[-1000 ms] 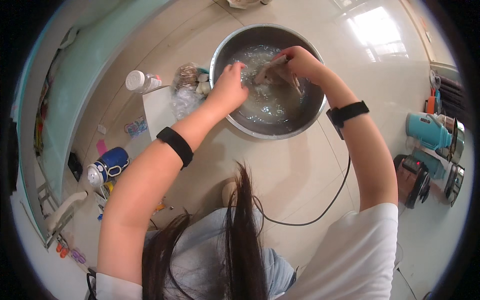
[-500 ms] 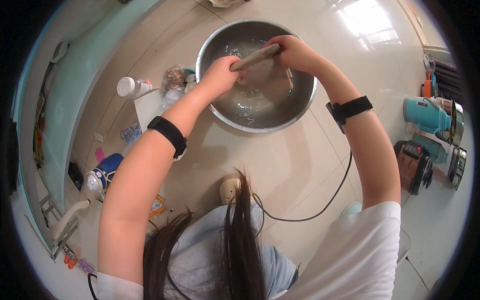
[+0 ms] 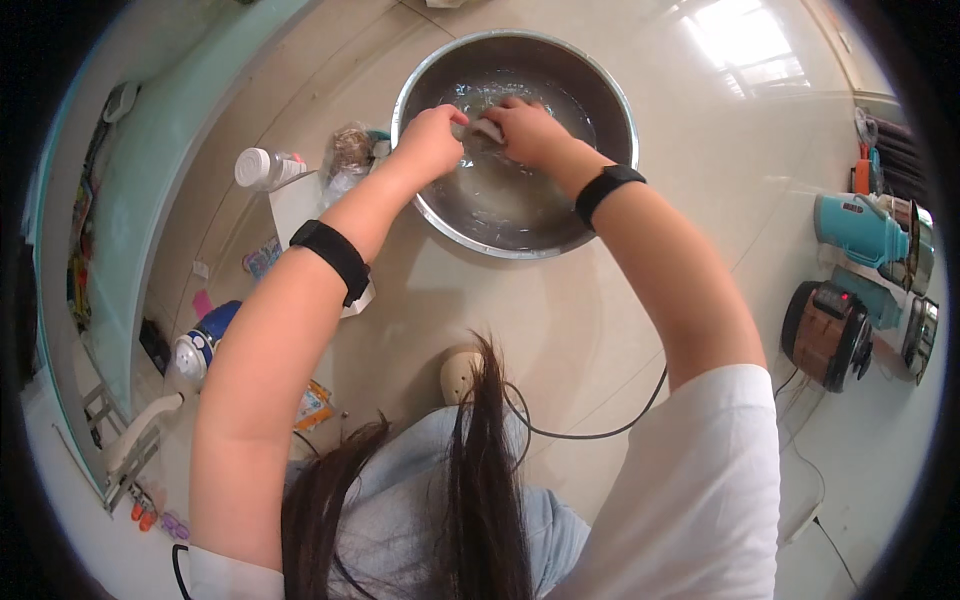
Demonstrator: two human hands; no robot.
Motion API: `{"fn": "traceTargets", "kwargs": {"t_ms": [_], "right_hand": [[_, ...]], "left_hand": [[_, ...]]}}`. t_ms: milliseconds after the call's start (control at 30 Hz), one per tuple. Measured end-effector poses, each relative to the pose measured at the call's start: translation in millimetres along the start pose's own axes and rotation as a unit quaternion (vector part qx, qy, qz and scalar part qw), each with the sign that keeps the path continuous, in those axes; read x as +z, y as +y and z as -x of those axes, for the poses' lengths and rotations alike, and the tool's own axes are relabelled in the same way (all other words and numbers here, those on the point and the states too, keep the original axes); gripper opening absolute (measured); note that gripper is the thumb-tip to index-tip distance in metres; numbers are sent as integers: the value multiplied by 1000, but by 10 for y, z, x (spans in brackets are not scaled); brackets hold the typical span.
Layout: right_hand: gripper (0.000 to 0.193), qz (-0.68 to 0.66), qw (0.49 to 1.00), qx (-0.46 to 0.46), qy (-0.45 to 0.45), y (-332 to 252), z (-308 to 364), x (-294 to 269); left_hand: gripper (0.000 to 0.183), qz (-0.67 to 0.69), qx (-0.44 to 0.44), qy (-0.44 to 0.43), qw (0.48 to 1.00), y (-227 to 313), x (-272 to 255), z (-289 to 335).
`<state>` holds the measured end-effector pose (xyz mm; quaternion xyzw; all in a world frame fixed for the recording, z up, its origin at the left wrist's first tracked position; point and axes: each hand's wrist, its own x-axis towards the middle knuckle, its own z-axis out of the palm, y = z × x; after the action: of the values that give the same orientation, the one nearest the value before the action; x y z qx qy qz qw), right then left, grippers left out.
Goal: Wiping a glass table with a damp cloth and paper towels.
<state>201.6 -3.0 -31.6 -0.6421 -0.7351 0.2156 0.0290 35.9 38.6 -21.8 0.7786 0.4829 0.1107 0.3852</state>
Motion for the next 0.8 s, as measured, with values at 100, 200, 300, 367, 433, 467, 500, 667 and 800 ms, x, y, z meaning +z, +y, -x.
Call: {"fn": "traceTargets", "kwargs": {"t_ms": [100,200,300,367,433,467,500,667,800], "right_hand": [[40,68,992,-20,-108,-11,-95,55],[42,42,994,51,-89,112,-164,-10],[35,-11,993,104,-58,256,-147,-109],[27,-50,988,106,-98,372,-178,-196],[25,-42,989,92,-104,414,-155,-312],[26,-20,990,85,-108,454,-165,-375],[27,3,991,78,-111,498,-160,-431],[57,-42,981,178,-58,-106,-34,-919],[53,-28,983,180,18,-8,98,-986]], "left_hand": [[33,-15,-7,-35,999,-12,-50,30],[31,-1,-33,-74,997,51,-62,76],[31,10,-11,-108,994,47,-81,85],[30,-16,5,-51,999,12,-54,77],[31,-12,4,-48,999,9,-36,92],[31,-9,3,-44,999,18,-20,92],[31,-6,5,-45,999,43,-9,77],[30,38,-28,-27,999,-114,-47,52],[30,66,-46,-17,997,-7,-32,65]]}}
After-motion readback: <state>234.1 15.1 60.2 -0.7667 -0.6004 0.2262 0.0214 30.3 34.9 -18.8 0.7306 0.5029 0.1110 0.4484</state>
